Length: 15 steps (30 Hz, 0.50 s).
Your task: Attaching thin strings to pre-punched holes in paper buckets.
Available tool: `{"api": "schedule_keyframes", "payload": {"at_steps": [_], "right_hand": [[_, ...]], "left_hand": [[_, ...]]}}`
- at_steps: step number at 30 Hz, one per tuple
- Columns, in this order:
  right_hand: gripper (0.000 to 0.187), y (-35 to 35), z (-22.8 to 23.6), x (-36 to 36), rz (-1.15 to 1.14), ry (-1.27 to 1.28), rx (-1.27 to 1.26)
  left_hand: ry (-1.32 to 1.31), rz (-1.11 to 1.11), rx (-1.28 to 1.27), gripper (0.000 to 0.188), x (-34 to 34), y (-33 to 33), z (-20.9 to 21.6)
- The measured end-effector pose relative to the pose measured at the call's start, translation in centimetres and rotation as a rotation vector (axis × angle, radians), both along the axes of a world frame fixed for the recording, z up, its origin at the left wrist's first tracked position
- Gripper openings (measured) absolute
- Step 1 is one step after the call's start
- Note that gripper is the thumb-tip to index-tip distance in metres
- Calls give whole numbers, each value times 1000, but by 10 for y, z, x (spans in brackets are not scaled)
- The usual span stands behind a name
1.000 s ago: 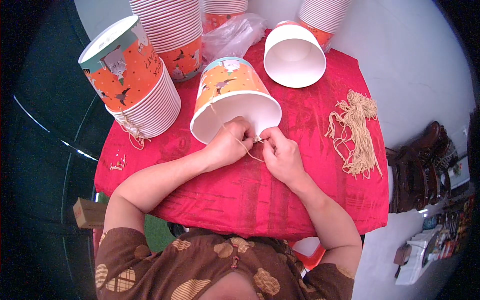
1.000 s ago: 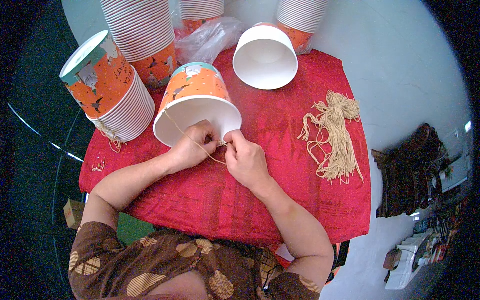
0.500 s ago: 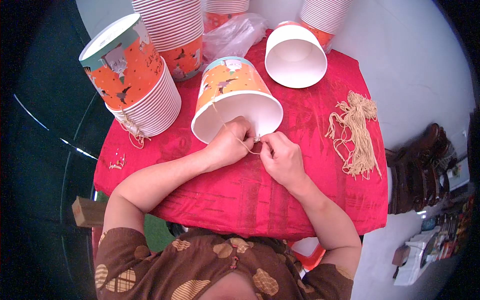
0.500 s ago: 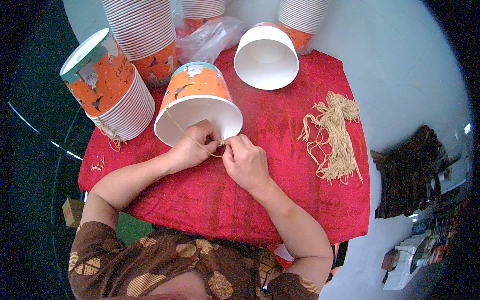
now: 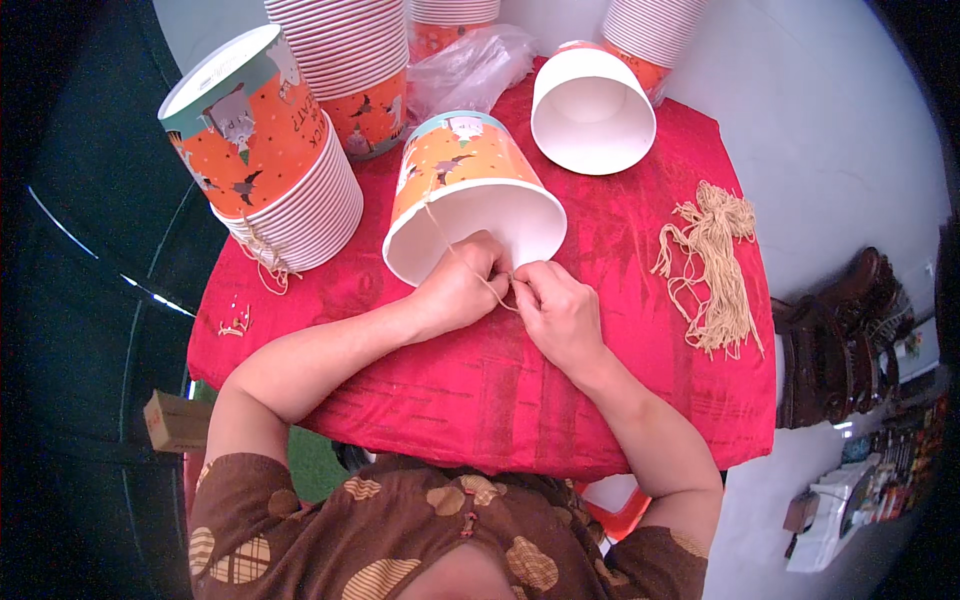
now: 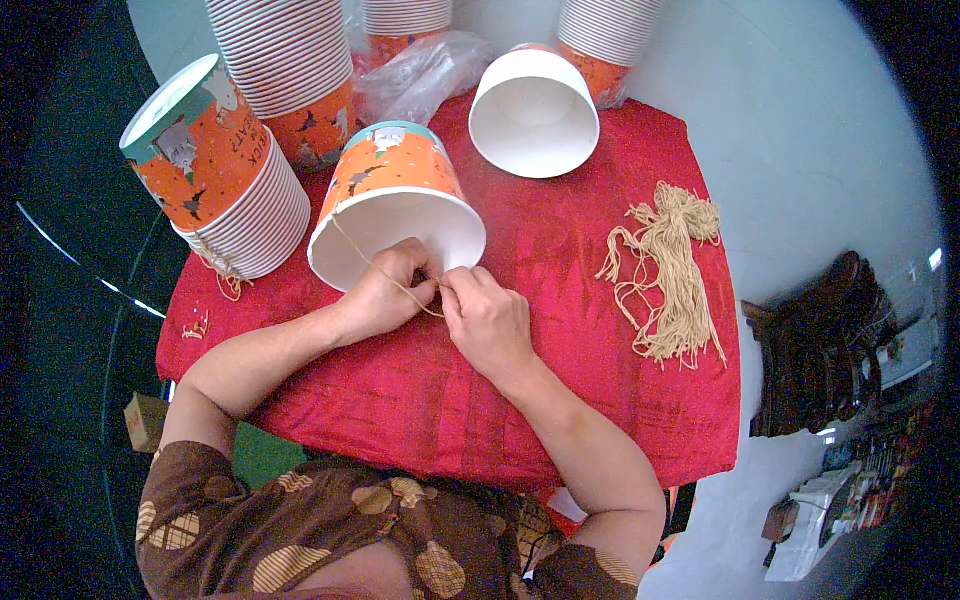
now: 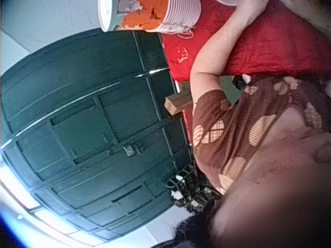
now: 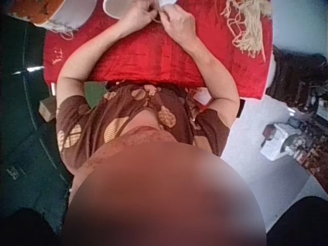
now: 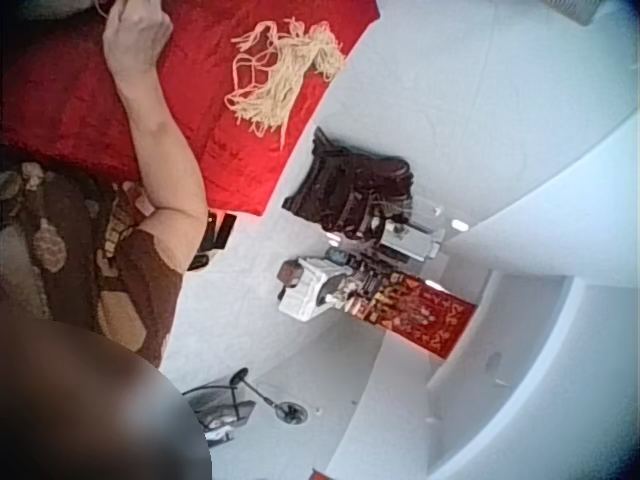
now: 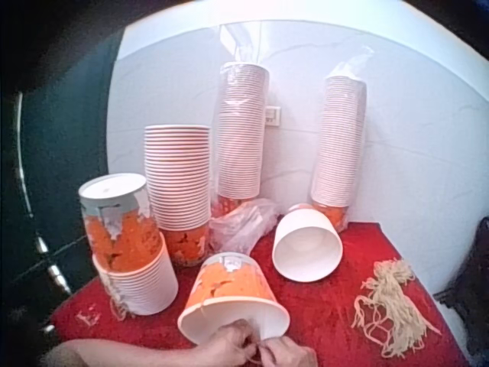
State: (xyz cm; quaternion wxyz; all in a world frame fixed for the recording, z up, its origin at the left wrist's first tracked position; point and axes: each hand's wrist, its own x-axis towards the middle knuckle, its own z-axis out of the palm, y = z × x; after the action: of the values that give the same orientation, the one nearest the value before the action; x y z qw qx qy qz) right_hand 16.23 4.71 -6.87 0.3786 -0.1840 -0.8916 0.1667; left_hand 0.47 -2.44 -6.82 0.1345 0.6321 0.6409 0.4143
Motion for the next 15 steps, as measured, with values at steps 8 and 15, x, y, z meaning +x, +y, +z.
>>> {"api": "schedule_keyframes", "payload": {"at_steps": [8,15], "right_hand": [[7,-2,3,0,10,-30,-48],[8,3,0,2,50,-73,-8]], "left_hand": [[-45,35,-76,7,3,-3,11],[-48,46,-12,5,3,-1,7]]}}
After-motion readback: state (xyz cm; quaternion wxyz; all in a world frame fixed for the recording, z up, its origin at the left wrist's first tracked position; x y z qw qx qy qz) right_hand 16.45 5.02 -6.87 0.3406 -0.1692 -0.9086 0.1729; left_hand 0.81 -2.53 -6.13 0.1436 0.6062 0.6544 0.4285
